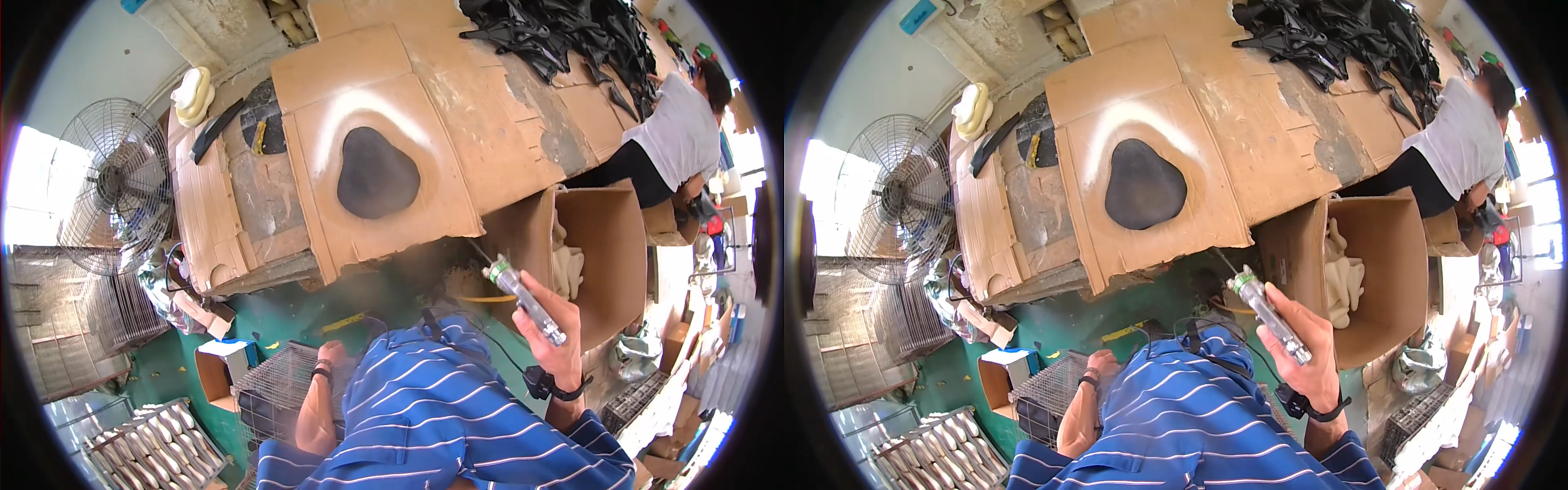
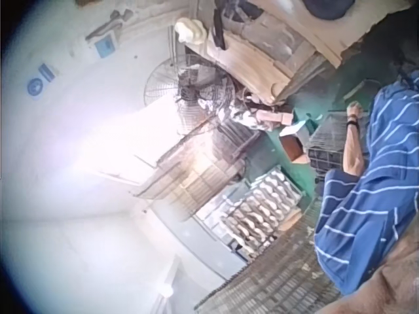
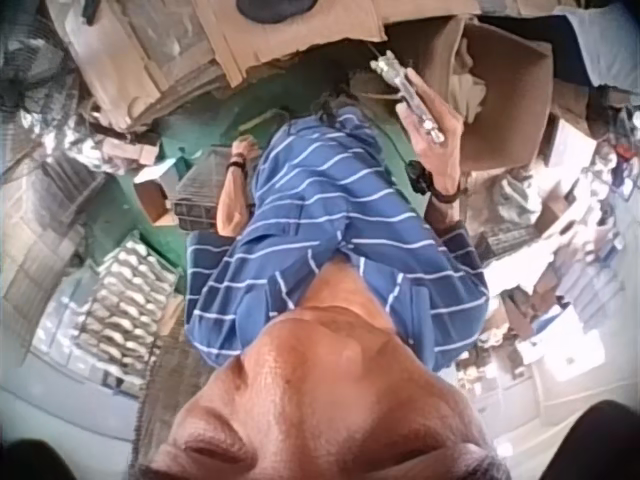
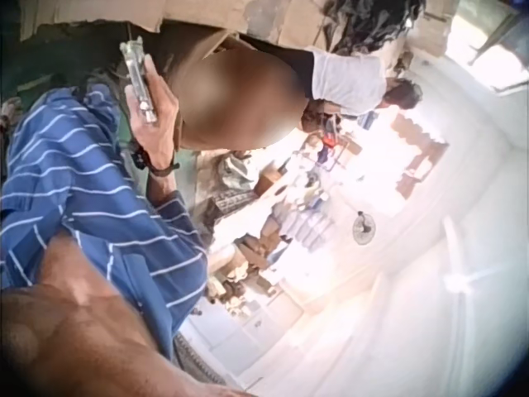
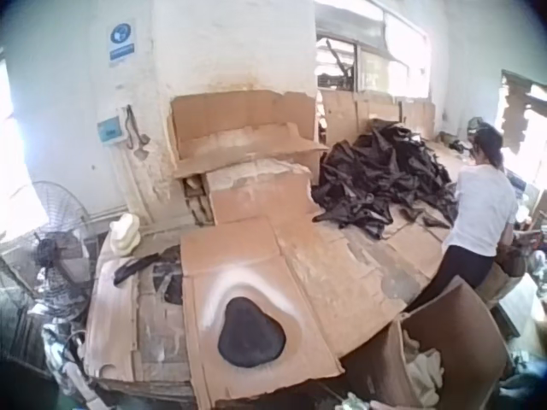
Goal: The person repeatedly picks up black plastic parts from a wire rack, places them on a cardboard surface, and sprays them with a handheld spray gun. After spraying, the person places the parts back onto the rack. The person also briefly wipes the cardboard surface with a cloth and retrieves a part from a cardboard box.
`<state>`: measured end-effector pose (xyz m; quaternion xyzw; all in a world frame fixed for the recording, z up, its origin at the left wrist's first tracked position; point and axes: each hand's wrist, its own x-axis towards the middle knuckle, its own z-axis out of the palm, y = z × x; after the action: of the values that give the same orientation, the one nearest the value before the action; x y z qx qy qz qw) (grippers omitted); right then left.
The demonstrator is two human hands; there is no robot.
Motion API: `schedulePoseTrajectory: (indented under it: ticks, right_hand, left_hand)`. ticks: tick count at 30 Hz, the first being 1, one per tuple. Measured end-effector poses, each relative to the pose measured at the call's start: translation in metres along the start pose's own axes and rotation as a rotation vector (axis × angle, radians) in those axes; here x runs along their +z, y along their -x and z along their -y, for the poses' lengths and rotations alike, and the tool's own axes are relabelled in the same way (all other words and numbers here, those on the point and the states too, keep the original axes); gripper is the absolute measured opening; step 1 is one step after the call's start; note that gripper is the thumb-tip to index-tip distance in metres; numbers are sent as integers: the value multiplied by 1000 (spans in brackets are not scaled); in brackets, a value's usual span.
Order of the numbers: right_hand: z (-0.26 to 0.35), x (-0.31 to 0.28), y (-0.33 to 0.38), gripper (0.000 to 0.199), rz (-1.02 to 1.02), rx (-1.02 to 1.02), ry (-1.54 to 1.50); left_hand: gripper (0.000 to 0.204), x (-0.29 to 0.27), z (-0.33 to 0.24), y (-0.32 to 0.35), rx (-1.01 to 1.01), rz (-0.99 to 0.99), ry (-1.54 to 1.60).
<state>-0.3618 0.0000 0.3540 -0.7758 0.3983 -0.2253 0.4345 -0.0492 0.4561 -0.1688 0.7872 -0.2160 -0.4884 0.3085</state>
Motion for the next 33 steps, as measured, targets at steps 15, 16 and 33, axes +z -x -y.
schedulePoseTrajectory:
  ticks: [15, 16, 33]
  right_hand:
    - [-33, -44, -3, 55, 119, 30, 35]
    - [-35, -48, -2, 55, 159, 49, 59]
    - [-91, -61, -38, 55, 34, 117, -116]
  left_hand:
    - [28, -43, -278, -94, 32, -141, 100]
    - [26, -39, -303, -106, 85, -183, 96]
    - [22, 12, -480, -224, 143, -881, -435]
